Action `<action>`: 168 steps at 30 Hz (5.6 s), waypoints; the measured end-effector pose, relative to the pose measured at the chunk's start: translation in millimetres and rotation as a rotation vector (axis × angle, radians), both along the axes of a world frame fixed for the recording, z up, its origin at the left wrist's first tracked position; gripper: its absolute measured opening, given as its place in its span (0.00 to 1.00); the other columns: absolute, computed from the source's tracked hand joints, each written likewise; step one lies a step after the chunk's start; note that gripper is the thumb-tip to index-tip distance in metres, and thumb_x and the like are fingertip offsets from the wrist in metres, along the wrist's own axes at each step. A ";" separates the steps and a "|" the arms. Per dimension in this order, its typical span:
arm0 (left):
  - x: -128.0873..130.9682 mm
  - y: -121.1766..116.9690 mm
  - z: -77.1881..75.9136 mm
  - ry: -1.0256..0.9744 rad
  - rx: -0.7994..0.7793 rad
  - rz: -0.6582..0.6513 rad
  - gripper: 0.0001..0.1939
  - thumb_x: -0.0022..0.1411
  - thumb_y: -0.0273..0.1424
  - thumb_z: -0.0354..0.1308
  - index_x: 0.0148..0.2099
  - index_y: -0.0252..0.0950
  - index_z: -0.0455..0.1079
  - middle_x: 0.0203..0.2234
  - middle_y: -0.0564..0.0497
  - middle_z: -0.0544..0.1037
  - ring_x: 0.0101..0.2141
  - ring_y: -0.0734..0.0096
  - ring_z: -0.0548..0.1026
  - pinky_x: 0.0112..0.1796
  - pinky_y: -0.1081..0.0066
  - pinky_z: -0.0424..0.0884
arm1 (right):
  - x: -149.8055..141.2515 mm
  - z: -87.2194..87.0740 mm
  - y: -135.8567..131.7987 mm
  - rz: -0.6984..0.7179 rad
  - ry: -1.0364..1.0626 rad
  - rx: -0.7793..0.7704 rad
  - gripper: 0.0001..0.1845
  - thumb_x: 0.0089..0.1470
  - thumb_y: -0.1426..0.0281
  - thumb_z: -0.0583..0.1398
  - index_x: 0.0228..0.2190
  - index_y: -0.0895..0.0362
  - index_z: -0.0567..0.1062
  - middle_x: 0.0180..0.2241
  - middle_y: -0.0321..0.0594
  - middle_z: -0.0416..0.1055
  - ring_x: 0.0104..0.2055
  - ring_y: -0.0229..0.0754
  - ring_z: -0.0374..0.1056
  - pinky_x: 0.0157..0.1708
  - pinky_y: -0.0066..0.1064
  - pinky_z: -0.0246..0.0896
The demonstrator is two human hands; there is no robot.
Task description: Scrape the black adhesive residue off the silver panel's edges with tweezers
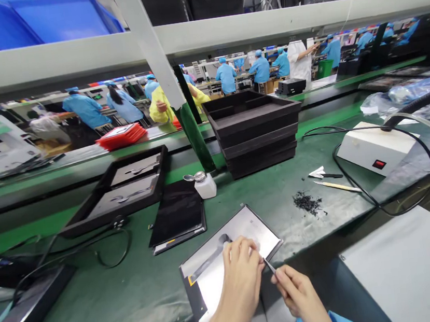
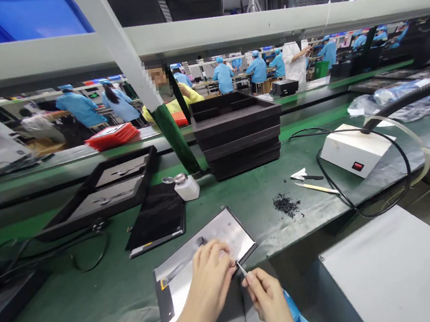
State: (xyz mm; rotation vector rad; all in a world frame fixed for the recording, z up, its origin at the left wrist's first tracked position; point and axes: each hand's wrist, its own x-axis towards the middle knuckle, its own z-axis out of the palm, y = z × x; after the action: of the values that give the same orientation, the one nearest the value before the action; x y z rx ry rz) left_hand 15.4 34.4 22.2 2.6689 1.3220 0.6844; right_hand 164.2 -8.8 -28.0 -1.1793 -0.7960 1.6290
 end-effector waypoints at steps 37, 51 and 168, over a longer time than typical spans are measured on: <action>7.4 23.4 7.7 0.021 0.040 -0.089 0.08 0.63 0.20 0.52 0.38 0.39 0.64 0.45 0.46 0.74 0.57 0.54 0.66 0.57 0.46 0.63 | 1.2 1.2 -5.2 -0.004 -0.021 -0.004 0.35 0.41 0.35 0.62 0.25 0.56 0.70 0.14 0.22 0.45 0.16 0.29 0.35 0.15 0.24 0.28; -30.2 -35.7 -47.1 0.004 0.292 0.052 0.28 0.73 0.25 0.45 0.72 0.35 0.46 0.59 0.40 0.70 0.61 0.54 0.67 0.54 0.54 0.72 | 9.9 -13.1 -3.4 0.062 -0.152 0.109 0.34 0.50 0.38 0.57 0.27 0.58 0.74 0.13 0.24 0.49 0.16 0.30 0.39 0.15 0.26 0.31; -33.1 -33.7 -47.2 -0.018 0.287 0.027 0.26 0.72 0.22 0.47 0.69 0.34 0.53 0.60 0.42 0.69 0.62 0.57 0.63 0.59 0.56 0.67 | 50.2 17.0 10.8 -0.008 0.055 -0.136 0.33 0.39 0.41 0.68 0.27 0.60 0.76 0.13 0.21 0.47 0.16 0.26 0.34 0.15 0.21 0.29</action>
State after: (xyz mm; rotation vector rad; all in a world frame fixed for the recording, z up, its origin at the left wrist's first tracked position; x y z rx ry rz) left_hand -17.7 0.7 -24.9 2.8578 1.3493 0.9673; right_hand 214.4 2.0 -11.0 -1.2251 -0.6533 1.7233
